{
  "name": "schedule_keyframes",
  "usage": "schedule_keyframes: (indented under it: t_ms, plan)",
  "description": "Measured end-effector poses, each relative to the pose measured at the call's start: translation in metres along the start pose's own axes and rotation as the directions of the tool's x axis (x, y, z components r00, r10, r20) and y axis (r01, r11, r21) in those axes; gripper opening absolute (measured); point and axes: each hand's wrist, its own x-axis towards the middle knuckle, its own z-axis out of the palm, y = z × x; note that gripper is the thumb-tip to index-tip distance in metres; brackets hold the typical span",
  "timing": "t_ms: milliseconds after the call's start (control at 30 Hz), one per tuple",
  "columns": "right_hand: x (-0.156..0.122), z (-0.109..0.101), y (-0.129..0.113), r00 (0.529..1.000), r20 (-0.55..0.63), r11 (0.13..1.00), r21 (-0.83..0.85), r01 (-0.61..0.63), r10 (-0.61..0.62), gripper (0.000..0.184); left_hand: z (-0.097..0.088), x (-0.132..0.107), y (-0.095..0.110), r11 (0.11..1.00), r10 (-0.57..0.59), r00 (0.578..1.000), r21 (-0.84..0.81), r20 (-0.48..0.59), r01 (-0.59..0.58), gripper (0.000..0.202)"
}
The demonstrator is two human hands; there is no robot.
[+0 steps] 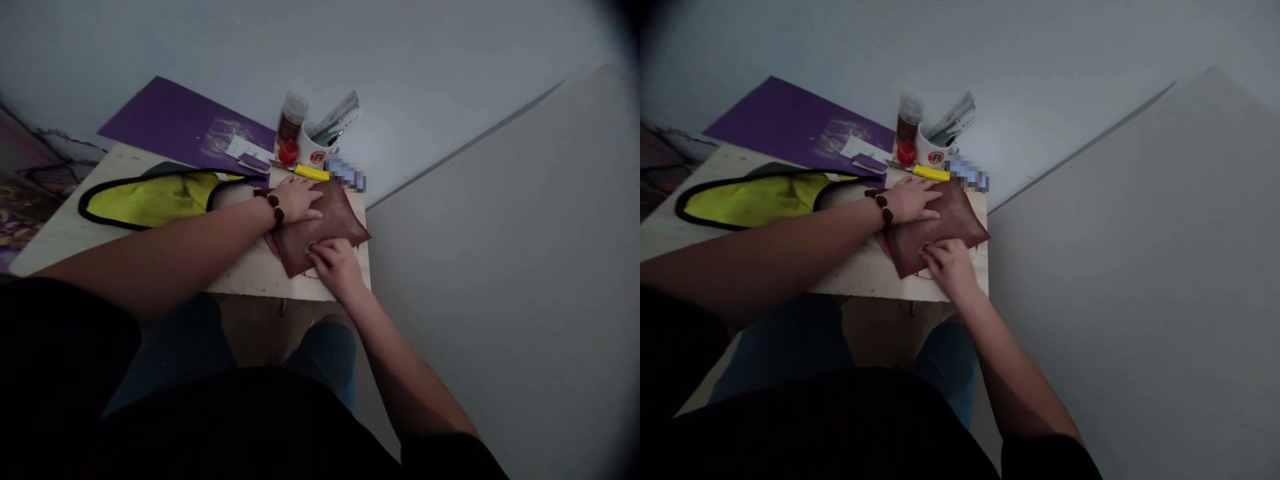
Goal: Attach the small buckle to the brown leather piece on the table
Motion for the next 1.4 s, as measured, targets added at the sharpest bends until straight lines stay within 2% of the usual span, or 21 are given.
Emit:
schedule_keyframes:
  t_ms: [100,133,167,233,300,433,467,567,633,733,800,900,967,1000,1100,1133,1167,1233,1300,1367,1400]
  plan:
    - [0.001,-0.008,0.013,0.965,-0.148,0.968,-0.096,-0.233,0.218,0.021,0.000,0.000,0.000,1.000,-0.008,1.000,-0.014,-0.009,0.008,0.075]
    - [0.001,-0.009,0.014,0.959,-0.156,0.961,-0.107,-0.254,0.236,0.021,0.000,0.000,0.000,1.000,-0.012,1.000,-0.016,-0.008,0.012,0.074]
    - [0.000,-0.008,0.012,0.969,-0.133,0.970,-0.096,-0.224,0.210,0.022,0.001,0.000,-0.001,1.000,-0.015,1.000,-0.018,-0.005,0.015,0.074]
    - [-0.002,-0.006,0.006,0.998,-0.026,0.998,-0.022,-0.060,0.060,0.023,0.001,0.001,-0.001,1.000,-0.012,1.000,-0.019,-0.004,0.012,0.075]
    - [-0.004,-0.004,0.003,0.999,0.040,1.000,0.016,0.026,-0.026,0.025,0.001,0.001,-0.001,1.000,-0.006,1.000,-0.018,-0.008,0.006,0.076]
    - [-0.001,-0.006,0.007,0.973,-0.135,0.975,-0.096,-0.203,0.189,0.020,0.001,0.001,-0.001,1.000,-0.010,1.000,-0.008,-0.008,0.010,0.075]
    - [-0.001,-0.005,0.005,0.970,-0.139,0.972,-0.097,-0.212,0.198,0.020,0.001,0.001,-0.001,1.000,-0.013,1.000,-0.007,-0.008,0.013,0.074]
    - [-0.004,0.000,-0.007,1.000,-0.014,1.000,0.007,-0.004,0.004,0.023,0.001,0.001,-0.001,1.000,-0.017,1.000,-0.007,-0.010,0.017,0.075]
    - [-0.005,-0.001,-0.007,0.998,0.038,0.998,0.033,0.048,-0.049,0.023,0.001,0.001,-0.001,1.000,-0.013,1.000,-0.007,-0.005,0.013,0.077]
    - [-0.003,-0.009,0.007,0.979,-0.121,0.983,-0.068,-0.171,0.162,0.022,0.001,0.001,0.000,1.000,-0.010,1.000,-0.013,0.002,0.010,0.078]
    - [-0.002,-0.010,0.009,0.964,-0.143,0.965,-0.107,-0.239,0.223,0.022,0.001,0.001,0.000,1.000,-0.019,1.000,-0.017,0.006,0.019,0.078]
    - [-0.004,-0.003,-0.003,0.997,-0.036,0.997,-0.035,-0.065,0.064,0.023,0.000,0.000,0.000,1.000,-0.019,1.000,-0.020,0.002,0.019,0.077]
    - [-0.005,-0.001,-0.004,0.999,0.030,0.999,0.007,0.036,-0.036,0.025,0.001,0.000,0.000,1.000,-0.012,1.000,-0.010,-0.002,0.012,0.077]
    - [-0.005,-0.002,0.000,0.999,0.011,0.999,-0.005,0.034,-0.034,0.025,0.001,0.000,0.000,1.000,-0.011,1.000,-0.004,-0.002,0.011,0.076]
    - [-0.002,-0.011,0.020,0.971,-0.143,0.972,-0.115,-0.206,0.189,0.021,0.000,0.001,0.001,1.000,-0.022,1.000,-0.012,0.003,0.022,0.077]
    - [-0.001,-0.012,0.022,0.961,-0.151,0.958,-0.134,-0.253,0.233,0.022,0.000,0.000,0.001,1.000,-0.024,1.000,-0.019,0.003,0.024,0.077]
    - [-0.001,-0.011,0.020,0.962,-0.147,0.960,-0.129,-0.250,0.231,0.022,0.000,0.000,0.001,0.999,-0.024,1.000,-0.023,0.002,0.024,0.077]
    - [-0.004,-0.005,0.007,0.995,-0.052,0.995,-0.043,-0.093,0.090,0.022,0.000,0.000,0.000,1.000,-0.018,1.000,-0.021,-0.001,0.018,0.076]
    - [-0.005,0.000,-0.004,0.998,0.048,0.999,0.020,0.035,-0.036,0.024,0.001,0.001,0.000,1.000,-0.011,1.000,-0.020,-0.003,0.011,0.077]
    - [-0.004,-0.001,-0.003,1.000,0.014,1.000,0.010,0.019,-0.019,0.021,0.002,0.001,-0.001,0.999,-0.012,1.000,-0.032,-0.001,0.012,0.078]
    - [-0.003,-0.004,0.001,0.996,-0.042,0.997,-0.033,-0.074,0.072,0.020,0.002,0.001,-0.001,0.999,-0.015,1.000,-0.036,-0.001,0.015,0.078]
